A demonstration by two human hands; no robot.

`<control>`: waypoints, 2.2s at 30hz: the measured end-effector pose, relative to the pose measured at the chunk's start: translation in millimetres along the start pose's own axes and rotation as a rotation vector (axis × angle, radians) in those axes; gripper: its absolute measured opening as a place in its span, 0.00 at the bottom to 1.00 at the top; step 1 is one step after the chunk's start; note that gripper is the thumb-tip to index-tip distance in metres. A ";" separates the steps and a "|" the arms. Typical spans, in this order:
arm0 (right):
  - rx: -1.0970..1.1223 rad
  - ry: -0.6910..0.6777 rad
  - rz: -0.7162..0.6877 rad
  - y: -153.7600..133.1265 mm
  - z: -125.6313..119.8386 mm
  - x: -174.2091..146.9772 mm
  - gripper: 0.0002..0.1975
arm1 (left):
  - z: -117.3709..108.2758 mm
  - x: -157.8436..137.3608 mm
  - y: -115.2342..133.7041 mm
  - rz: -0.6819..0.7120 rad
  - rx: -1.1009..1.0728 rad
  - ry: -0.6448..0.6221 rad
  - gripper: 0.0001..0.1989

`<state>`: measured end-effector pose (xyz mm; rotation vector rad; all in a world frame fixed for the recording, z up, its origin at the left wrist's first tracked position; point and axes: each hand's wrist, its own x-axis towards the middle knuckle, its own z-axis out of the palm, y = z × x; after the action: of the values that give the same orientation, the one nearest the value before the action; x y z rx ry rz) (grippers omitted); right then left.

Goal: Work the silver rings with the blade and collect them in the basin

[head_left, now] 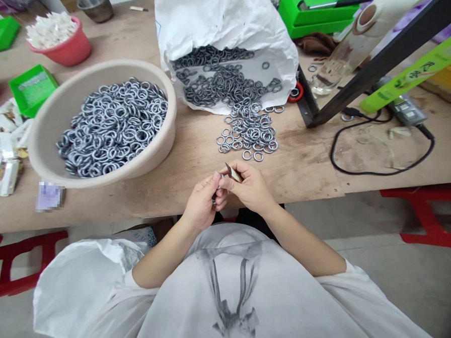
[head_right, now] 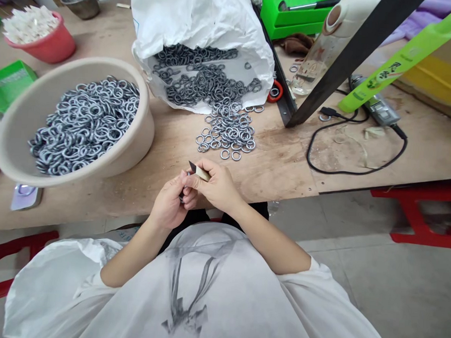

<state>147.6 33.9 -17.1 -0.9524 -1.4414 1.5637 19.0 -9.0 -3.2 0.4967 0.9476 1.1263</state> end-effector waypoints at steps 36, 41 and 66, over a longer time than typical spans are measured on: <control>-0.855 -0.063 -0.350 -19.0 2.1 -17.2 0.21 | -7.0 -5.2 -0.8 -0.014 -0.102 -0.093 0.28; -0.953 0.115 -0.097 -9.8 -20.9 1.6 0.22 | -7.9 -13.2 -0.2 -0.012 -0.039 -0.209 0.26; -0.123 0.108 -0.149 12.9 10.4 -13.7 0.14 | -5.4 2.9 -5.0 0.048 0.013 0.046 0.24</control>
<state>143.0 16.7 -29.0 -0.9623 -1.5104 1.3087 17.6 -8.9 -11.0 0.5084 0.9879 1.1794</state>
